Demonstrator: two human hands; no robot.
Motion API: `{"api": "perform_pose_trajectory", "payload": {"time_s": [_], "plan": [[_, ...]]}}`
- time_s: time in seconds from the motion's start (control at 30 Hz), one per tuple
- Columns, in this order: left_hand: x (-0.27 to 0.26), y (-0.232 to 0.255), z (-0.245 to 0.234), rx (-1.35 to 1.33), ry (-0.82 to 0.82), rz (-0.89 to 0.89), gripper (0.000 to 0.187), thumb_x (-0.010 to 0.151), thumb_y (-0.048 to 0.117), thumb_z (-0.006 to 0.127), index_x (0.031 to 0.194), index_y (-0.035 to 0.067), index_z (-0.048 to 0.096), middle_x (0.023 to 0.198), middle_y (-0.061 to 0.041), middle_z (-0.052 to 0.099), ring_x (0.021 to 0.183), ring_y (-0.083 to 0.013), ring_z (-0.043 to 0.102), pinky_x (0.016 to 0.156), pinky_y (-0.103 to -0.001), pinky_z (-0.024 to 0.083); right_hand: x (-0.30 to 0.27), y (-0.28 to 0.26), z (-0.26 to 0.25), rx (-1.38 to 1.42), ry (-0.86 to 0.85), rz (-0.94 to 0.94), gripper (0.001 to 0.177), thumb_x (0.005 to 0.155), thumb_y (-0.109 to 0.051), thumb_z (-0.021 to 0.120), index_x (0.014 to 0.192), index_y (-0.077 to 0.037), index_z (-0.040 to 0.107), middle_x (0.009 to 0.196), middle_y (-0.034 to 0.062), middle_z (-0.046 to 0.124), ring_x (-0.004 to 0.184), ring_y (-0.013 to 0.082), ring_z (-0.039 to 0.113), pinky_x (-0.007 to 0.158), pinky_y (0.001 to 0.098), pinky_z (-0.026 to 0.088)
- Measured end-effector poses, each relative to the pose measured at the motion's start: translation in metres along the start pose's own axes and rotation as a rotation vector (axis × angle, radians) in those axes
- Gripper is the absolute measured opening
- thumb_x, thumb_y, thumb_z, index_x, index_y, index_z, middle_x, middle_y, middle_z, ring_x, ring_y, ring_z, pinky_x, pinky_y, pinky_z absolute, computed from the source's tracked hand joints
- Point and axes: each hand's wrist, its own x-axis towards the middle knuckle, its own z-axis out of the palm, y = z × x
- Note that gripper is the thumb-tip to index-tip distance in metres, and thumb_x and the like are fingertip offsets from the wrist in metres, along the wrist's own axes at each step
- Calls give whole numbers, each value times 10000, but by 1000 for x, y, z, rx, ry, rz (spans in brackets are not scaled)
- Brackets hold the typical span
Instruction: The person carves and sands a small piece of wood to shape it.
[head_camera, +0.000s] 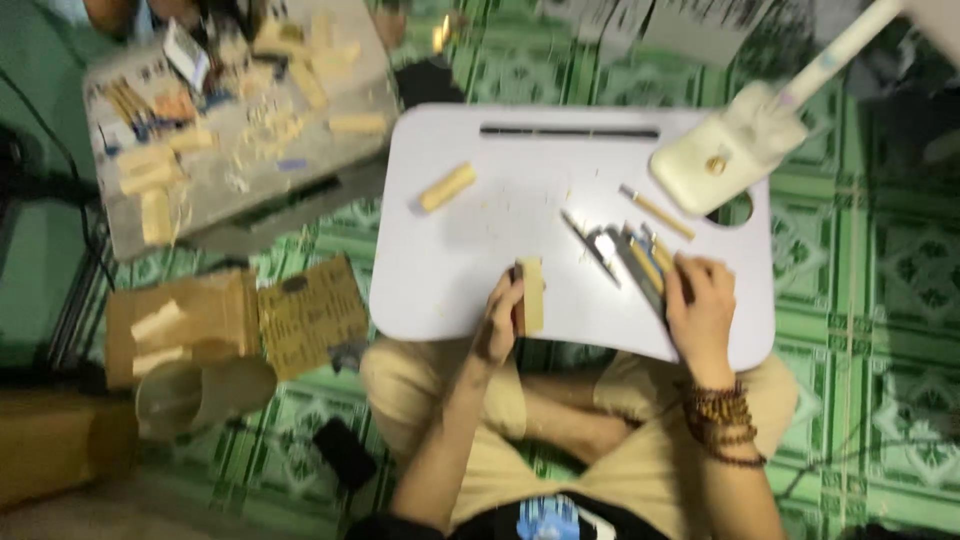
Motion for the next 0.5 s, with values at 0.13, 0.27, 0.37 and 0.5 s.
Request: {"api": "perform_pose_trajectory", "payload": {"time_s": [0.13, 0.27, 0.37, 0.5], "plan": [[0, 15, 8, -43, -45, -4, 521, 1022, 401, 452, 1375, 19, 467, 1044, -111, 576, 856, -165, 580, 733, -307, 527, -7, 5, 6, 0, 15, 46, 233, 1002, -130, 737, 1214, -34, 749, 1116, 157, 636, 1087, 365, 623, 939, 433, 525], [9, 11, 8, -135, -64, 59, 542, 1026, 370, 429, 1381, -40, 427, 987, -136, 579, 768, -164, 572, 648, -292, 524, 1, 7, 9, 0, 38, 12, 206, 1007, -107, 749, 1201, -37, 759, 1087, 134, 634, 1037, 334, 615, 906, 403, 526], [6, 7, 6, 49, -18, 128, 528, 1033, 387, 415, 1342, -36, 484, 974, -148, 625, 766, -178, 602, 654, -304, 527, -2, 4, 5, -5, 27, -3, 215, 1005, -75, 749, 1211, -15, 754, 1090, 158, 635, 1034, 363, 614, 898, 432, 528], [-3, 17, 13, 280, 51, 215, 523, 1030, 423, 415, 1311, 1, 544, 1015, -144, 682, 854, -207, 636, 736, -343, 544, -2, 7, 5, -32, 13, -42, 238, 1002, -53, 759, 1236, -12, 755, 1103, 168, 632, 1040, 381, 613, 901, 456, 528]]}}
